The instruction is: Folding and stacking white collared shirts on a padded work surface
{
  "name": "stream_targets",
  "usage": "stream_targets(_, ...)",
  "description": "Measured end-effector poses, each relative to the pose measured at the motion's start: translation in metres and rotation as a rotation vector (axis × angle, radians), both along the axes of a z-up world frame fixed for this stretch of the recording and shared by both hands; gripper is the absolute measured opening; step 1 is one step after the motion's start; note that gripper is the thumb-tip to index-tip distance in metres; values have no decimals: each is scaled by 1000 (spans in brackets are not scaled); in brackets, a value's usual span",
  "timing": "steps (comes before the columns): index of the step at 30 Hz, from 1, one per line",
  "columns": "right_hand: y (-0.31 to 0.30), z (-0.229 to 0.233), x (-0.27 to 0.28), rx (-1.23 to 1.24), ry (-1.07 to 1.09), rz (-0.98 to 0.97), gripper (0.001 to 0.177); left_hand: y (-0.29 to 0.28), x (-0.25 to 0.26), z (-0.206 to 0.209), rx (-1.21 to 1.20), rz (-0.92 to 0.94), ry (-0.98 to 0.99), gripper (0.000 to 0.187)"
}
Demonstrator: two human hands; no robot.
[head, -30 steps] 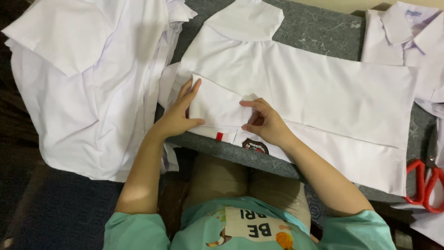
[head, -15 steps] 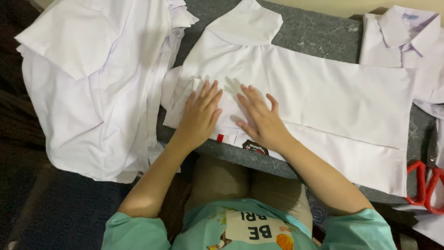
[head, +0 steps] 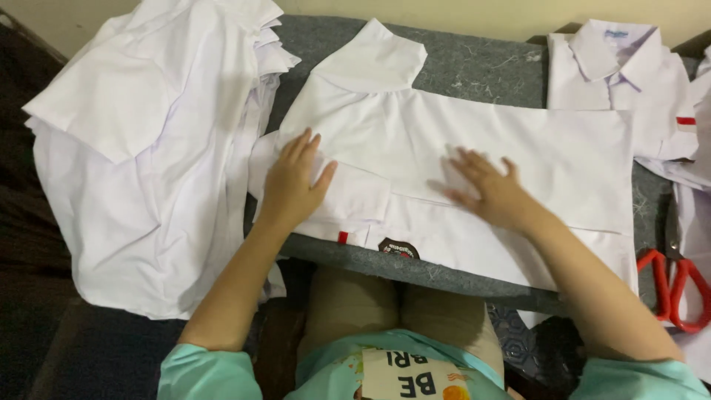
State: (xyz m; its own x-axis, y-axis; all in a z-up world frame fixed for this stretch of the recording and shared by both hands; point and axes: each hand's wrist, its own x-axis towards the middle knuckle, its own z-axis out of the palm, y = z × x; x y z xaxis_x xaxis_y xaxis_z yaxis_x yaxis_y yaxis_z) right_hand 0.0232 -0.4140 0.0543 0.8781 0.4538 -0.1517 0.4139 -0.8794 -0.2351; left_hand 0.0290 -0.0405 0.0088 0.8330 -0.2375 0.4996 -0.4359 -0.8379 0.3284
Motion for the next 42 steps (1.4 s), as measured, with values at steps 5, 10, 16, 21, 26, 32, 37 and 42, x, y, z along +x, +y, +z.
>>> stream_targets(5,-136,-8,55,-23,-113,-461,54,-3,108,-17,-86,43,-81,46)
stream_targets(10,-221,-26,80,77,-270,-742,56,-13,208,-32,-71,288,240,56)
stream_targets(16,-250,-54,112,217,-300,-663,60,-14,263,-46,-54,430,520,66)
stream_targets(21,-274,-70,133,208,-461,-611,25,2,294,-68,-254,428,393,40)
stream_targets(26,-249,-12,74,410,-396,-660,13,31,277,-37,-629,188,268,17)
stream_targets(32,-232,30,-22,453,-135,-804,16,51,110,84,-626,54,661,16)
stream_targets(37,-220,18,-70,557,86,-851,16,84,41,53,-527,-17,889,17)
stream_targets(42,-202,16,-77,414,245,-823,28,93,18,20,-343,-83,857,15)
